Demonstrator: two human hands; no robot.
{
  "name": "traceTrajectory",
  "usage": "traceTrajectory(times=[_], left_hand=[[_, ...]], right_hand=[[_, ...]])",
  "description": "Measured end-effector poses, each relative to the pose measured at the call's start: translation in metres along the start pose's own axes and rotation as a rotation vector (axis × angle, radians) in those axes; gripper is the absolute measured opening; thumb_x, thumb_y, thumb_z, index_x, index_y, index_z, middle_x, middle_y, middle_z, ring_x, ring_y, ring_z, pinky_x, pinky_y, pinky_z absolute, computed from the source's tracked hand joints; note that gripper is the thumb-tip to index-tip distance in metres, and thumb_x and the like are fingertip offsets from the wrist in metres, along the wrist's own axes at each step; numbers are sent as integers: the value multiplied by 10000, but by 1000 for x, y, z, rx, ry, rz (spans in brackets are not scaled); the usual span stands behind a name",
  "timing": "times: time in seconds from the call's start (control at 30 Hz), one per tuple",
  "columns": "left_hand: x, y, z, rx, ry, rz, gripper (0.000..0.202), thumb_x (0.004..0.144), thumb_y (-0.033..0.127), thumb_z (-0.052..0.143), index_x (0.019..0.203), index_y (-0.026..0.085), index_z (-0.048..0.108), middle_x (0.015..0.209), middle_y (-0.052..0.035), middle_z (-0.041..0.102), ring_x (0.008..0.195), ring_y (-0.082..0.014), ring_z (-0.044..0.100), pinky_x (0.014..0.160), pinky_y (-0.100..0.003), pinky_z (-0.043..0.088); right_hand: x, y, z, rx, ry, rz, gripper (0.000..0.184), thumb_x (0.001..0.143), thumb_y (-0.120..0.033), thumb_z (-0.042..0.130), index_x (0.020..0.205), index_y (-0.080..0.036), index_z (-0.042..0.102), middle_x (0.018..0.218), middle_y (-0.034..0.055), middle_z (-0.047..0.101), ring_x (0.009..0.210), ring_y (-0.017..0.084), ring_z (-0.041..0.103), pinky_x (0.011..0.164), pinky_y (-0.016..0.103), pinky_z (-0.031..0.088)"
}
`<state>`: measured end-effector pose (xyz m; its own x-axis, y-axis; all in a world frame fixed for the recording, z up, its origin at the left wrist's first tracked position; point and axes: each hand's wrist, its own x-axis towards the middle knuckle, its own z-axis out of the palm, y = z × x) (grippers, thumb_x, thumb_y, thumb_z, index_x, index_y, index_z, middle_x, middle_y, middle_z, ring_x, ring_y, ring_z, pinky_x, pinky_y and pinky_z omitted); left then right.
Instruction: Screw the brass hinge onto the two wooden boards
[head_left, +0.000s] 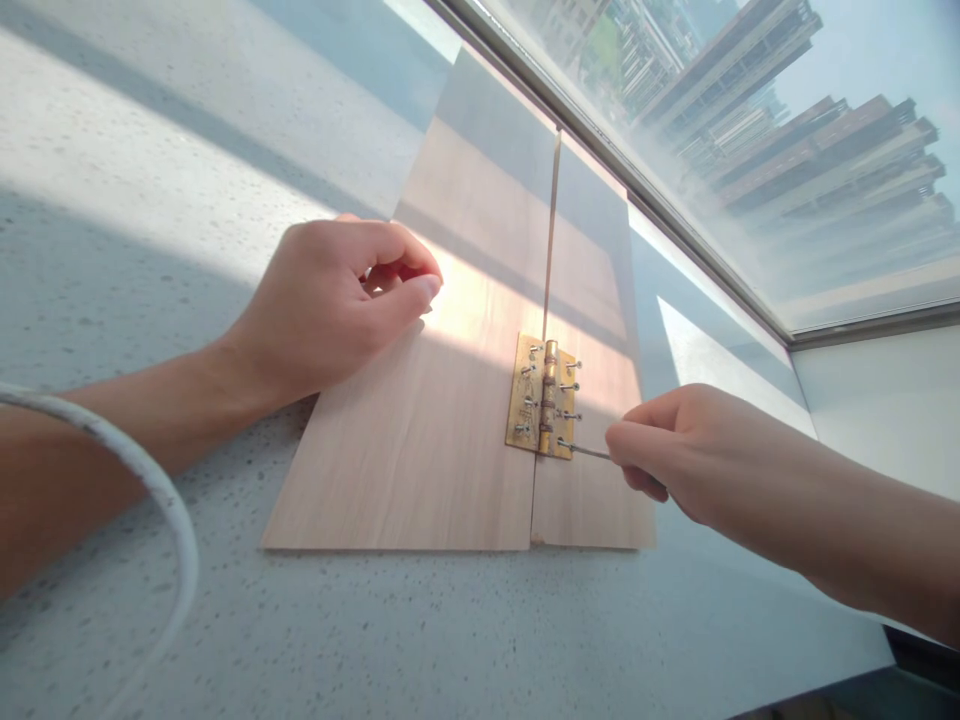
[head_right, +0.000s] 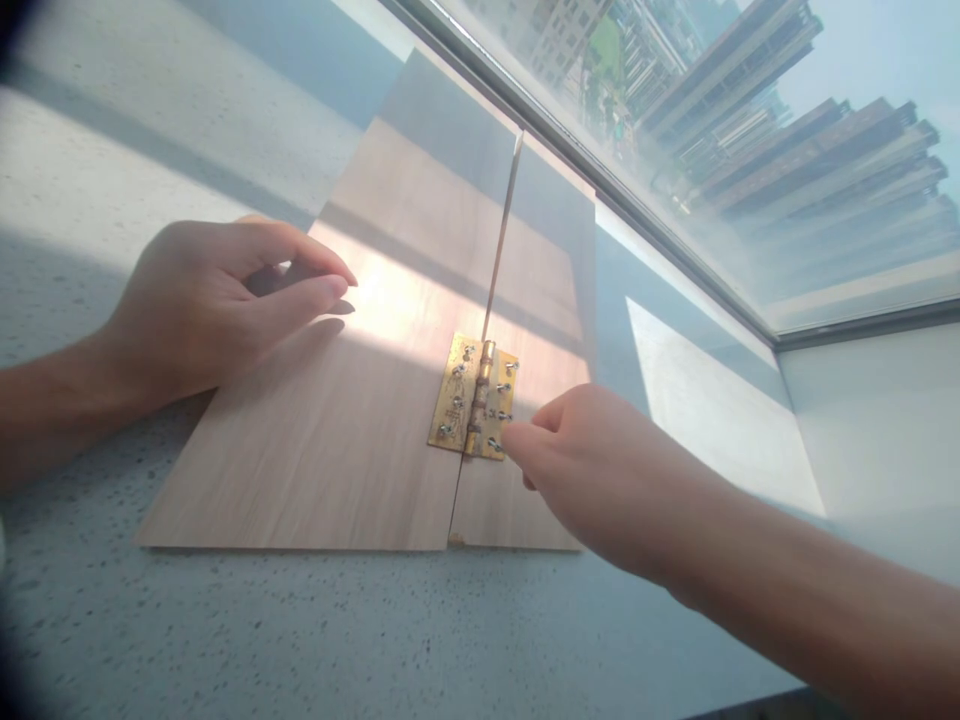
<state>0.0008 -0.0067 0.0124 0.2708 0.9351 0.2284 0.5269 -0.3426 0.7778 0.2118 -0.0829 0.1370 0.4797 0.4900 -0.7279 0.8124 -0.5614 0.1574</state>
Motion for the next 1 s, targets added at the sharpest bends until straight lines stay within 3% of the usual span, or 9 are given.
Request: traceTrajectory(times=[0.07,0.17,0.23,0.33,0.43,0.57,0.77,0.9,1.0], left_hand=[[0,1,0,-5,4,8,248,924,376,572,848,225,753,842,56,756,765,-139,630,768,-253,495],[-1,2,0,-4,-4,-3,261,931,391,566,865,225,756,847,53,754,756,-143,629,721,-257,493],[-1,3,1,7,-4,-14,266,935,400,565,873,229,760,841,57,751,750,-143,625,709,-255,491],[-1,1,2,20,10,-2,265,938,401,564,876,237,763,821,62,744,730,-139,614,709,-257,485],[0,-2,3,4,26,10,252,923,405,579,872,247,767,797,59,737,714,-142,607,690,-269,475],[1,-3,2,-13,29,1,238,908,405,607,869,245,779,793,43,739,699,-150,596,658,-288,465],[1,-3,2,-9,32,-23,254,883,463,594,824,285,767,795,34,752,694,-180,601,674,-334,488],[2,-4,4,-8,43,-38,244,857,477,593,805,306,759,784,46,749,694,-194,620,676,-355,488],[2,-4,5,-9,43,-36,244,863,479,599,819,307,765,792,40,751,711,-201,630,663,-361,474]], right_hand=[[-3,7,2,195,-46,37,340,891,-327,454,580,-208,386,544,-35,228,515,112,202,488,283,153],[-7,25,8,154,-87,-29,255,879,-298,482,641,-211,450,566,-32,284,510,119,250,466,272,188],[-6,40,10,-18,-56,-192,77,828,-218,548,770,-219,598,600,-17,430,506,134,378,463,264,271],[-1,57,9,-424,77,-622,235,741,-27,548,800,-219,670,744,31,608,562,154,514,510,275,316],[3,53,2,-1004,81,-867,311,644,65,579,740,-216,670,679,18,589,438,130,268,466,328,121],[1,28,-5,-1346,-32,-873,257,635,29,648,602,-226,650,552,-6,532,428,124,84,410,336,122],[9,26,-3,-731,-15,-656,353,736,-176,618,478,-188,376,483,-12,347,454,101,173,437,303,137],[10,29,-3,-235,-173,-311,347,736,-242,584,540,-199,301,534,-32,240,496,101,201,424,289,137],[8,29,-4,154,-285,-201,329,791,-289,535,577,-209,299,548,-42,214,495,101,174,436,287,131]])
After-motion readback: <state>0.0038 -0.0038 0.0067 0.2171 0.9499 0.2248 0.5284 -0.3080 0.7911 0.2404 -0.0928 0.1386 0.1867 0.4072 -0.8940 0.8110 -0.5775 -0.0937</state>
